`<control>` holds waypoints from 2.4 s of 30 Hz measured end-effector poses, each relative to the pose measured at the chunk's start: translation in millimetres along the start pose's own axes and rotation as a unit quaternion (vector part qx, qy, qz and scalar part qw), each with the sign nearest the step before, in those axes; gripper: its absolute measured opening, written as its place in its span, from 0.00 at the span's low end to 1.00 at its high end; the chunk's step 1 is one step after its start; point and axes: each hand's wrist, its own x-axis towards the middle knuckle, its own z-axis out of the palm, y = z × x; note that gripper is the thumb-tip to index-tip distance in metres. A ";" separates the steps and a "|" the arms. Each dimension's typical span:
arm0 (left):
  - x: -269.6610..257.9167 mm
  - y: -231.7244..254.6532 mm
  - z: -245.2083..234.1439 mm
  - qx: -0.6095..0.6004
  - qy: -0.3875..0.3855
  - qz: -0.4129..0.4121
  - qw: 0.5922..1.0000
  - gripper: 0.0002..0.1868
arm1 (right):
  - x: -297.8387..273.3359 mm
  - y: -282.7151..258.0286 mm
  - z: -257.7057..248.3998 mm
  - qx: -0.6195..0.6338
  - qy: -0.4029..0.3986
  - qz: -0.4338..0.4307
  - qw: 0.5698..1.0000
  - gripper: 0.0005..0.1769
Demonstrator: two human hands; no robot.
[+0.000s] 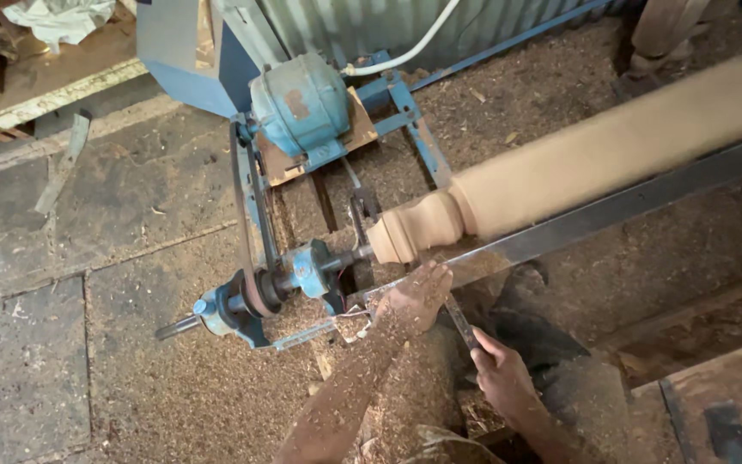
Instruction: The person shapes a rotating wooden cylinder on a lathe using a chisel, carving a decorative profile near one end. Wood shavings accumulate on the floor as the tool removes material from the spinning workpiece.
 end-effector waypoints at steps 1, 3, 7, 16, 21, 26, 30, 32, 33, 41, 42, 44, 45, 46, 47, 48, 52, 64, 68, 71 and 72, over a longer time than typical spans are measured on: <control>-0.6 -0.6 -1.3 -0.008 0.006 0.009 1.000 0.30 | -0.1 1.4 1.5 -0.010 0.003 0.001 1.000 0.28; 2.8 -3.3 -4.8 -0.024 0.020 0.030 0.999 0.29 | 1.4 2.1 3.1 -0.030 0.013 0.001 0.999 0.29; 5.3 0.3 -10.6 -0.087 -0.024 -0.032 0.995 0.29 | -1.2 8.9 6.7 -0.012 0.023 0.018 1.000 0.29; 2.0 -8.2 -3.1 0.017 0.059 0.064 0.996 0.33 | 3.7 25.4 23.5 0.034 0.048 -0.044 0.997 0.26; 2.9 -9.1 3.8 -0.078 0.052 0.029 0.995 0.30 | -2.5 30.0 39.1 0.039 0.055 -0.085 0.994 0.27; 12.9 -5.6 -1.5 -0.029 0.039 0.057 0.997 0.30 | -12.8 36.6 61.0 0.064 0.091 -0.032 0.993 0.31; 15.9 -5.4 -0.1 -0.050 0.015 0.045 0.998 0.31 | -1.5 46.1 51.8 0.044 0.078 0.000 0.996 0.31; 14.3 -2.4 3.3 -0.064 -0.005 0.036 0.997 0.31 | 7.7 49.1 34.3 -0.112 0.125 -0.305 0.938 0.25; 11.5 1.4 5.9 -0.075 -0.018 0.033 0.996 0.31 | 8.9 52.9 29.2 -0.184 0.141 -0.443 0.866 0.23; 31.2 4.5 14.7 -0.107 -0.081 -0.004 0.991 0.31 | 6.1 19.3 -5.1 -0.096 0.003 -0.038 0.995 0.31; 31.0 5.0 15.3 -0.109 -0.090 -0.007 0.990 0.31 | 5.5 11.4 -10.8 -0.109 -0.008 -0.027 0.994 0.31; 33.5 6.6 16.2 -0.113 -0.100 -0.017 0.988 0.31 | 2.5 -3.1 -17.1 -0.091 -0.011 0.003 0.996 0.32; 34.4 6.6 16.1 -0.115 -0.103 -0.018 0.988 0.31 | 0.3 -9.9 -20.2 -0.082 -0.011 0.017 0.996 0.32; 35.5 7.8 16.0 -0.118 -0.101 -0.021 0.988 0.31 | -0.3 -17.5 -24.4 -0.116 -0.011 0.014 0.993 0.32; 35.9 6.7 15.6 -0.117 -0.103 -0.023 0.987 0.31 | -0.9 -24.0 -28.4 -0.149 -0.011 0.011 0.989 0.32; 33.6 7.0 14.6 -0.117 -0.104 -0.027 0.987 0.31 | -0.9 -29.0 -30.8 -0.183 -0.012 0.008 0.983 0.32; 28.7 5.1 13.8 -0.119 -0.106 -0.038 0.987 0.31 | 8.5 -42.4 -46.6 -0.208 -0.053 -0.023 0.976 0.32; 17.5 5.8 7.3 -0.153 -0.091 -0.053 0.983 0.31 | 56.8 -73.2 -108.0 -0.429 -0.158 -0.121 0.881 0.30; 16.7 5.3 -13.3 -0.091 -0.021 0.004 0.996 0.30 | 48.7 -52.7 -96.6 -0.320 -0.123 -0.081 0.936 0.31; 17.2 7.0 -22.8 -0.091 -0.021 -0.005 0.996 0.28 | 39.7 -33.3 -79.2 -0.303 -0.052 -0.407 0.860 0.21; 18.0 8.2 -26.0 -0.085 -0.026 -0.007 0.996 0.28 | 35.1 -29.8 -73.7 -0.296 -0.019 -0.586 0.755 0.18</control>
